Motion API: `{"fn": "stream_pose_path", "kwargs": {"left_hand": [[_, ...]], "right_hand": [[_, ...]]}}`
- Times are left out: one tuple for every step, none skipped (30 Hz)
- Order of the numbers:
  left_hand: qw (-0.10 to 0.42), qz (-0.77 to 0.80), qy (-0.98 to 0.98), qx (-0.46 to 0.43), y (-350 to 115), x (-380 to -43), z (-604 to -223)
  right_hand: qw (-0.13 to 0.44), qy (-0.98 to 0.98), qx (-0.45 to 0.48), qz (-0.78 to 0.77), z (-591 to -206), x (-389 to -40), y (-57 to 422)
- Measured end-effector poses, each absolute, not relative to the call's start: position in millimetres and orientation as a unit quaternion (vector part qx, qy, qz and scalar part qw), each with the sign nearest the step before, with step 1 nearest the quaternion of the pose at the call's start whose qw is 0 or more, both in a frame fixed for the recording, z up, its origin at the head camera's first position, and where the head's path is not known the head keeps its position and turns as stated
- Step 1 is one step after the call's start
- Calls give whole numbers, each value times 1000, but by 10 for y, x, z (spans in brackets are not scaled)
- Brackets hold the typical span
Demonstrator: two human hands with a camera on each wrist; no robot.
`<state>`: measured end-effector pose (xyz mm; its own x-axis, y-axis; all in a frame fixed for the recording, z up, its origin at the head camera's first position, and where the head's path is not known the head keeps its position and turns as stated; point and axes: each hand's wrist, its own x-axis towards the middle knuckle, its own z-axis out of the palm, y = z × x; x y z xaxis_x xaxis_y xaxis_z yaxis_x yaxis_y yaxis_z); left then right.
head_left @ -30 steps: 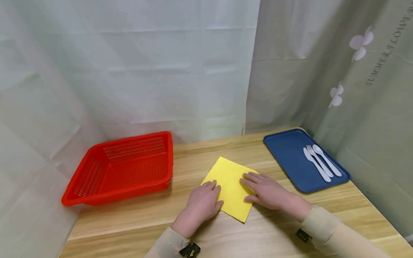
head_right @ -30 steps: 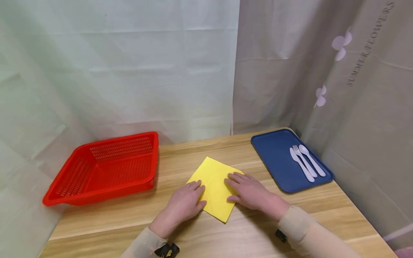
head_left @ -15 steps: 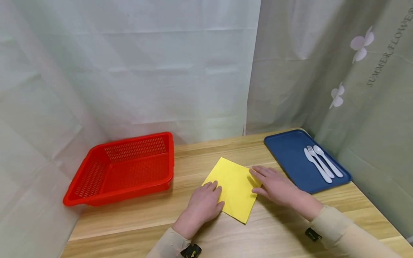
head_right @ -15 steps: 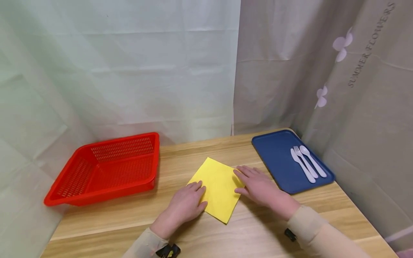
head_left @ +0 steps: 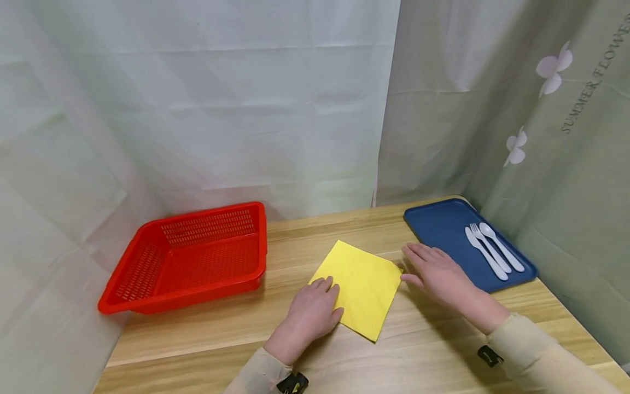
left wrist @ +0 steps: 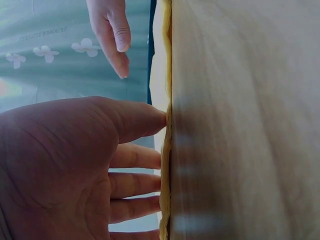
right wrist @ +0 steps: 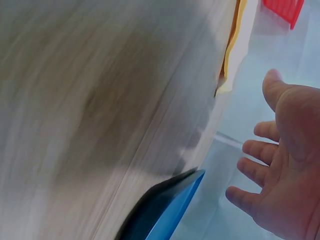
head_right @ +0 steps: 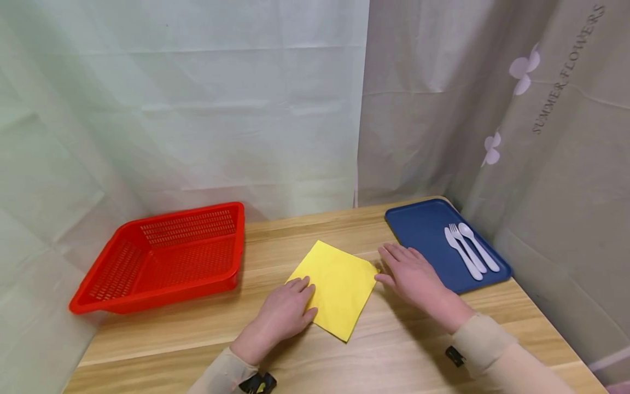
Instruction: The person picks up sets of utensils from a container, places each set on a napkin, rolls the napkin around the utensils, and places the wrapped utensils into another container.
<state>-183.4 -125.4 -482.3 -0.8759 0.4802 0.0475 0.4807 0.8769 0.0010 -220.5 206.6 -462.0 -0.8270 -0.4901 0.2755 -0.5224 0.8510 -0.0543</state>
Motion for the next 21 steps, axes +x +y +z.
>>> {"fn": "stream_pose_path", "kwargs": {"left_hand": [[22,-6,-968,-248,-1254,-1837,-4826],[22,-6,-968,-248,-1254,-1839,-4828],[21,-5,-968,-248,-1254,-1841,-4830],[20,-5,-968,-248,-1254,-1843,-4832],[19,-5,-969,-248,-1255,-1845,-4834],[19,-4,-969,-248,-1255,-1846,-4834],[18,-4,-969,-248,-1255,-1846,-4833],[18,-4,-969,-248,-1255,-1846,-4831],[17,-4,-969,-248,-1255,-1845,-4829],[17,-5,-969,-248,-1255,-1843,-4828],[17,-7,-969,-248,-1254,-1840,-4824],[17,-8,-969,-248,-1254,-1835,-4821],[18,-9,-968,-248,-1255,-1831,-4819],[19,-10,-968,-249,-1256,-1828,-4815],[19,-11,-968,-249,-1257,-1824,-4813],[19,-12,-968,-249,-1258,-1821,-4811],[20,-12,-968,-249,-1258,-1818,-4807],[20,-12,-968,-249,-1259,-1817,-4805],[20,-12,-968,-249,-1260,-1816,-4803],[19,-12,-968,-249,-1260,-1815,-4799],[19,-12,-968,-249,-1259,-1816,-4799]], "right_hand": [[127,-955,261,62,-4621,-2206,2085],[128,-956,257,61,-4616,-2207,2103],[127,-957,252,61,-4614,-2209,2120],[126,-959,246,60,-4610,-2212,2136],[126,-960,242,59,-4606,-2216,2154],[127,-961,238,58,-4604,-2222,2170],[128,-962,234,57,-4599,-2229,2185],[129,-963,229,55,-4593,-2234,2202],[130,-964,225,54,-4592,-2240,2219],[131,-965,221,52,-4590,-2244,2238],[132,-966,217,51,-4593,-2250,2257],[132,-967,213,51,-4598,-2252,2277],[131,-968,209,51,-4599,-2253,2294],[130,-969,205,50,-4601,-2252,2310],[129,-970,202,50,-4604,-2256,2325],[127,-970,199,49,-4606,-2259,2338],[126,-971,197,47,-4612,-2263,2352],[125,-972,195,45,-4609,-2265,2363],[125,-972,192,44,-4607,-2269,2373],[123,-973,189,43,-4606,-2276,2388],[121,-974,186,43,-4601,-2280,2401]]}}
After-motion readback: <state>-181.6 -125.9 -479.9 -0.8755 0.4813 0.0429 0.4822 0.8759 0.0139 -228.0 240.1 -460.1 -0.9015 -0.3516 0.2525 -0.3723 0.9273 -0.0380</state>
